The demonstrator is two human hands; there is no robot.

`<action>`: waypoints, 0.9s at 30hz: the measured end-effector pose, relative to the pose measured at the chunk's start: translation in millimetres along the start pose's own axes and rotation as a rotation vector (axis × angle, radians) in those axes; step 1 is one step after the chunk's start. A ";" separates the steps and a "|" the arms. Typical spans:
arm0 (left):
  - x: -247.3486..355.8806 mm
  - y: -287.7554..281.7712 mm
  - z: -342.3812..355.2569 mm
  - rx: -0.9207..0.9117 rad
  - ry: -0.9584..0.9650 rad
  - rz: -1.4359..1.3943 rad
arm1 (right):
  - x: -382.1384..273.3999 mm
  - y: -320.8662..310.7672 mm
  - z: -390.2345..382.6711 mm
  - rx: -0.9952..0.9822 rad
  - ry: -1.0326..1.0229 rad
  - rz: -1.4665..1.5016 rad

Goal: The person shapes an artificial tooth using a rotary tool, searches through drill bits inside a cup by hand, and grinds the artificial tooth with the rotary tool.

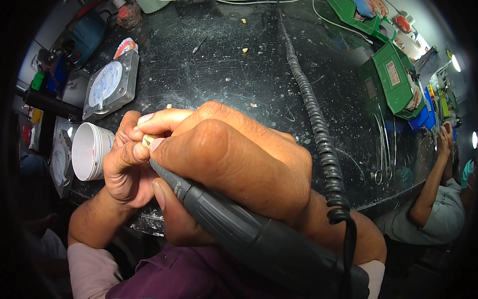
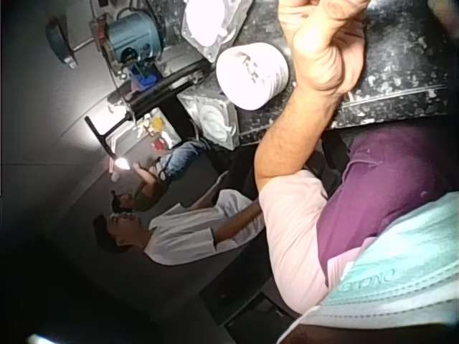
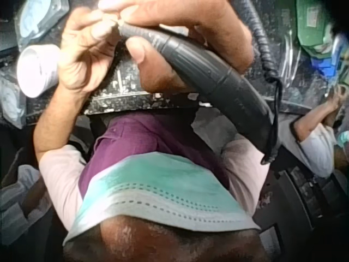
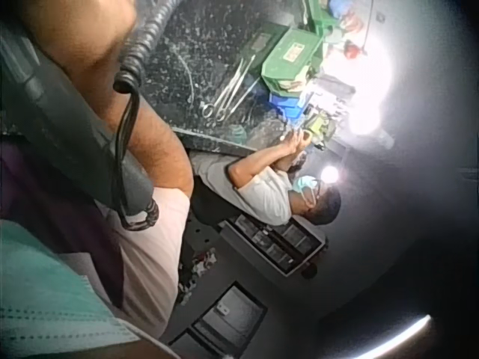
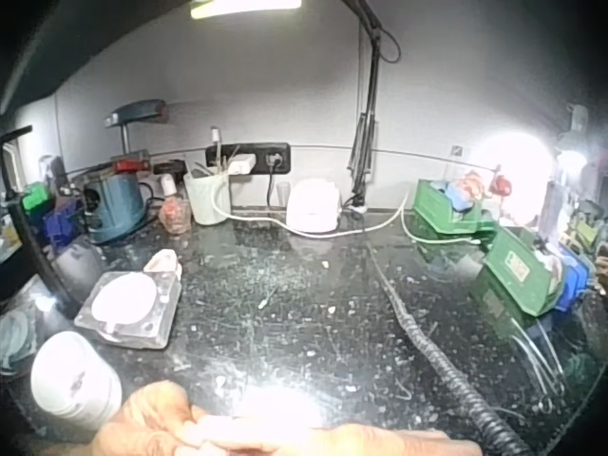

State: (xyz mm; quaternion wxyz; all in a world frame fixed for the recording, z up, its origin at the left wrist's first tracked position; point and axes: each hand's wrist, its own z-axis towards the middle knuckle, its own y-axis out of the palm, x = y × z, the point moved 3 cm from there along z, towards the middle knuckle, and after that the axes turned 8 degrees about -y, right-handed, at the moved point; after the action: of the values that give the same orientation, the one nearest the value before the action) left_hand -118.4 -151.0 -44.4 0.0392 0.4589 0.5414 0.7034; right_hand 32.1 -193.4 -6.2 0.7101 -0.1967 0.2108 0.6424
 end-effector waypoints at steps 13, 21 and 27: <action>0.9 -1.3 -0.6 0.012 0.011 0.007 | -0.3 2.3 3.0 0.007 0.012 0.042; -0.2 -1.2 -0.3 0.015 -0.008 0.010 | -0.6 0.6 2.9 0.004 -0.006 0.020; -0.5 0.9 -1.7 0.019 0.008 -0.017 | -5.5 -0.7 7.1 -0.025 0.029 0.051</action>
State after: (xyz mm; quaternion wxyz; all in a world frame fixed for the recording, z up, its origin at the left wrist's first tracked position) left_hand -118.9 -152.9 -44.0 0.0386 0.4517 0.5522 0.6997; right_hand 32.7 -194.0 2.8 0.6879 -0.2092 0.2180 0.6599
